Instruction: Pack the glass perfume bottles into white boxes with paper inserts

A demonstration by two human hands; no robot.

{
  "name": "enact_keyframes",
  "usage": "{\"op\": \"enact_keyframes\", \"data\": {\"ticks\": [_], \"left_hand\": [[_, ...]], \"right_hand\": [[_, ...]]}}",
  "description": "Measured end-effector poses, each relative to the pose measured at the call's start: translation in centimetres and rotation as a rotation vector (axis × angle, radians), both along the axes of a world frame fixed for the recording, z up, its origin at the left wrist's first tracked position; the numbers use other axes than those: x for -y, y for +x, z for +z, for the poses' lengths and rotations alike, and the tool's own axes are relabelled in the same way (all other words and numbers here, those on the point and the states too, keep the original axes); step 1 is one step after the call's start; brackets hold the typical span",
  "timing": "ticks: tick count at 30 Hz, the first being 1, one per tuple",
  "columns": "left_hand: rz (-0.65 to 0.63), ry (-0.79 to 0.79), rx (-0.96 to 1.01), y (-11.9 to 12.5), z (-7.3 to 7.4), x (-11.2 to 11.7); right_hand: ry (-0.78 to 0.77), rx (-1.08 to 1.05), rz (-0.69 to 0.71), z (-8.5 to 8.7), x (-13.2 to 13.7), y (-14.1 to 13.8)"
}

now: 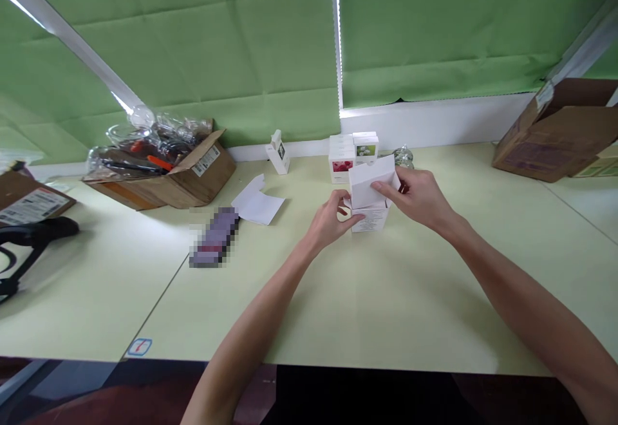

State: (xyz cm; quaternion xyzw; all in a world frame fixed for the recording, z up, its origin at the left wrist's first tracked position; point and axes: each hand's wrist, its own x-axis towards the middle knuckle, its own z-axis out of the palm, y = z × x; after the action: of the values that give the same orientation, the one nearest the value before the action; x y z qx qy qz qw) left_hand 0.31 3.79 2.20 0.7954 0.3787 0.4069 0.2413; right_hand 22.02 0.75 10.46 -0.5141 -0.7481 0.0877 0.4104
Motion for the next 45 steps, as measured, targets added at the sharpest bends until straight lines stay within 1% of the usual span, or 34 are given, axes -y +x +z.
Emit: {"op": "enact_keyframes", "data": {"ticks": [4,8,10,14,16,19,21,24,27,30,35,38,40,43,45], "left_hand": [[-0.002,0.033,-0.009,0.0,0.0,0.1],[-0.022,0.043,-0.011,0.0,-0.1,0.1],[-0.020,0.039,-0.018,0.0,-0.1,0.1],[-0.006,0.042,-0.026,-0.1,-0.1,0.0],[-0.003,0.037,-0.035,-0.1,-0.1,0.0],[-0.002,0.018,-0.054,-0.2,-0.1,0.0],[0.011,0.013,-0.067,-0.2,0.0,0.1],[0.018,0.032,-0.078,-0.2,-0.2,0.1],[0.015,0.096,-0.082,-0.2,-0.4,0.0],[0.026,0.171,-0.107,-0.1,-0.5,0.0],[0.001,0.237,-0.185,0.0,-0.1,0.3],[-0.015,0.239,-0.151,0.0,0.0,0.3],[-0.040,0.217,-0.098,-0.1,0.0,0.1],[-0.063,0.190,-0.051,-0.2,-0.1,-0.2],[-0.073,0.176,-0.040,-0.2,-0.1,-0.3]], "right_hand": [[-0.023,0.025,-0.026,-0.1,-0.2,0.2],[-0.118,0.059,-0.030,-0.5,-0.6,0.4],[-0.136,0.055,-0.016,-0.5,-0.6,0.3],[-0.025,-0.071,0.001,-0.2,0.0,0.1],[0.005,-0.086,0.005,-0.1,0.1,0.1],[0.022,0.009,0.026,-0.3,-0.2,0.4],[0.075,0.089,0.043,-0.5,-0.4,0.7],[0.121,0.196,0.110,-0.7,-0.5,1.0],[0.088,0.286,0.182,-0.8,-0.3,1.0],[0.026,0.343,0.218,-0.8,-0.1,0.9],[-0.135,0.539,0.196,-0.4,0.4,0.6],[-0.223,0.593,0.196,0.0,0.8,0.4],[-0.214,0.630,0.177,-0.1,0.9,0.2],[-0.160,0.685,0.135,-0.7,1.1,-0.3],[-0.147,0.665,0.126,-0.9,1.3,-0.6]]}}
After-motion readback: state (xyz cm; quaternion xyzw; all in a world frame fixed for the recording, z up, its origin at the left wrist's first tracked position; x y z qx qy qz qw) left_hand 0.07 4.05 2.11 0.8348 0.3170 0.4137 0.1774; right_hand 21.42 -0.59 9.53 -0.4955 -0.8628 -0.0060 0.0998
